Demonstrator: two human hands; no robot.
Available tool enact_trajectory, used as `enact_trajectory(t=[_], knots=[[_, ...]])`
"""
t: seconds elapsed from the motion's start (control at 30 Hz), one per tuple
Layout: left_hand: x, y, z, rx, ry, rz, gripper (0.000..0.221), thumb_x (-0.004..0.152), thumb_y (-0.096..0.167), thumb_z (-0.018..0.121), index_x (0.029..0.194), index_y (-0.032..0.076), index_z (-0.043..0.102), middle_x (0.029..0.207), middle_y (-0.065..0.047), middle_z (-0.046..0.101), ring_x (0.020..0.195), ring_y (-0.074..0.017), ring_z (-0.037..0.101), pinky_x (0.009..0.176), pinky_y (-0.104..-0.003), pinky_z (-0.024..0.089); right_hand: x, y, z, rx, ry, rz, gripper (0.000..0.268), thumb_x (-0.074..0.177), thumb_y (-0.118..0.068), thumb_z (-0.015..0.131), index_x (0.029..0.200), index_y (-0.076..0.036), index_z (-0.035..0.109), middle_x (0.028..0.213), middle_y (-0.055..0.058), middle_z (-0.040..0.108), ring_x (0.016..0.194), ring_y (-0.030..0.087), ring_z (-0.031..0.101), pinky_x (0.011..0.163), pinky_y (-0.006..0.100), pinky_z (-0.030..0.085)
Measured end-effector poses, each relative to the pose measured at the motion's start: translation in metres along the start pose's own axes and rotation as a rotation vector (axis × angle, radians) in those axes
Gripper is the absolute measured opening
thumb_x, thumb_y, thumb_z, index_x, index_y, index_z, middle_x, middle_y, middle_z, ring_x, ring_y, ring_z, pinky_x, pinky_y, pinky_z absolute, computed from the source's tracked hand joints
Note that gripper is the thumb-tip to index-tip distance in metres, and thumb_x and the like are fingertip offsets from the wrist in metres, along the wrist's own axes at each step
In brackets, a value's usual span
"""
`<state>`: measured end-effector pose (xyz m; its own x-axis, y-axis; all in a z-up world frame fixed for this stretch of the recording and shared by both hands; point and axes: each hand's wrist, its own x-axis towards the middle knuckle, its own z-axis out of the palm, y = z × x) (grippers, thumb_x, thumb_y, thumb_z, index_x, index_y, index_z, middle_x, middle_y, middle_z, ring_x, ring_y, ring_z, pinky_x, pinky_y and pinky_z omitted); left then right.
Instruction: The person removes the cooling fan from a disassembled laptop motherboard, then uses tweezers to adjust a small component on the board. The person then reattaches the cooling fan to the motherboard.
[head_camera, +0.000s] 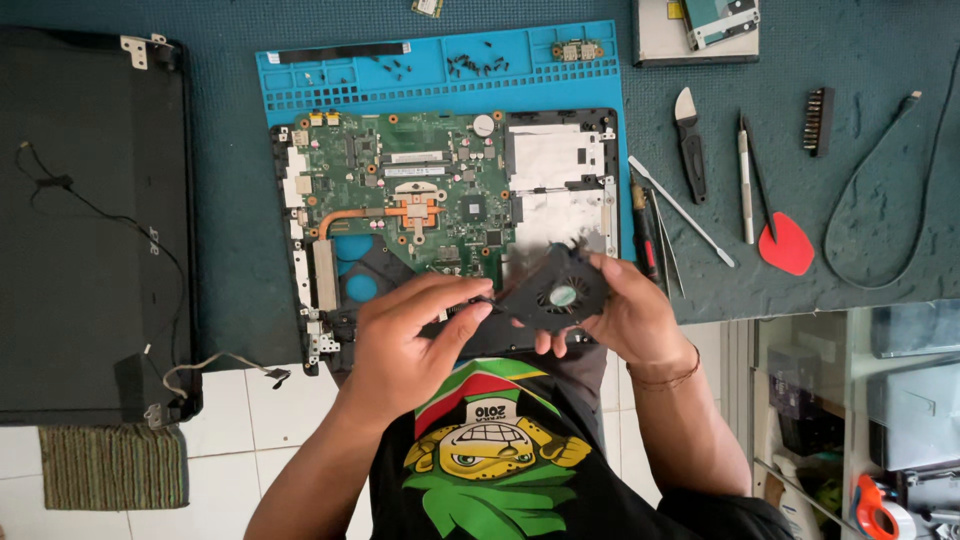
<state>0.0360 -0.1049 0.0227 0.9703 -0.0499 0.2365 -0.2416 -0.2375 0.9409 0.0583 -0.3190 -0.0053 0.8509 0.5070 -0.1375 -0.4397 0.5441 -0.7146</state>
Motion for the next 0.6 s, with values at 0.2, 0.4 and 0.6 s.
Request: enact_trajectory(t=[0.2, 0.4, 0.6], knots=[[0.002, 0.004, -0.003, -0.014, 0.027, -0.020, 0.015, 0.080, 0.003, 0.071, 0.094, 0.004, 0.073, 0.083, -0.012, 0.073, 0.074, -0.0277, 0.072, 0.063, -0.034, 0.058, -0.001, 0.000, -0.012, -0.010, 0.079, -0.013, 0.041, 0.098, -0.024, 0.037, 0.098, 0.014, 0.054, 0.079, 0.036, 0.065, 0.059, 0.039, 0.070, 0.044, 0.050, 0.060], [0.002, -0.002, -0.007, 0.001, 0.066, -0.017, 0.012, 0.080, 0.004, 0.072, 0.092, 0.002, 0.073, 0.079, -0.011, 0.073, 0.072, -0.0246, 0.072, 0.065, -0.031, 0.058, -0.003, -0.001, -0.014, -0.012, 0.107, -0.024, 0.039, 0.100, -0.023, 0.036, 0.095, 0.012, 0.052, 0.080, 0.033, 0.066, 0.058, 0.031, 0.071, 0.042, 0.048, 0.060], [0.003, 0.003, -0.007, 0.003, 0.083, 0.034, 0.007, 0.080, 0.002, 0.072, 0.087, 0.001, 0.072, 0.076, -0.011, 0.071, 0.068, -0.0241, 0.070, 0.062, -0.032, 0.056, 0.000, -0.003, -0.007, 0.035, 0.106, -0.011, 0.039, 0.100, -0.020, 0.034, 0.096, 0.012, 0.055, 0.076, 0.031, 0.066, 0.055, 0.031, 0.070, 0.040, 0.049, 0.060]])
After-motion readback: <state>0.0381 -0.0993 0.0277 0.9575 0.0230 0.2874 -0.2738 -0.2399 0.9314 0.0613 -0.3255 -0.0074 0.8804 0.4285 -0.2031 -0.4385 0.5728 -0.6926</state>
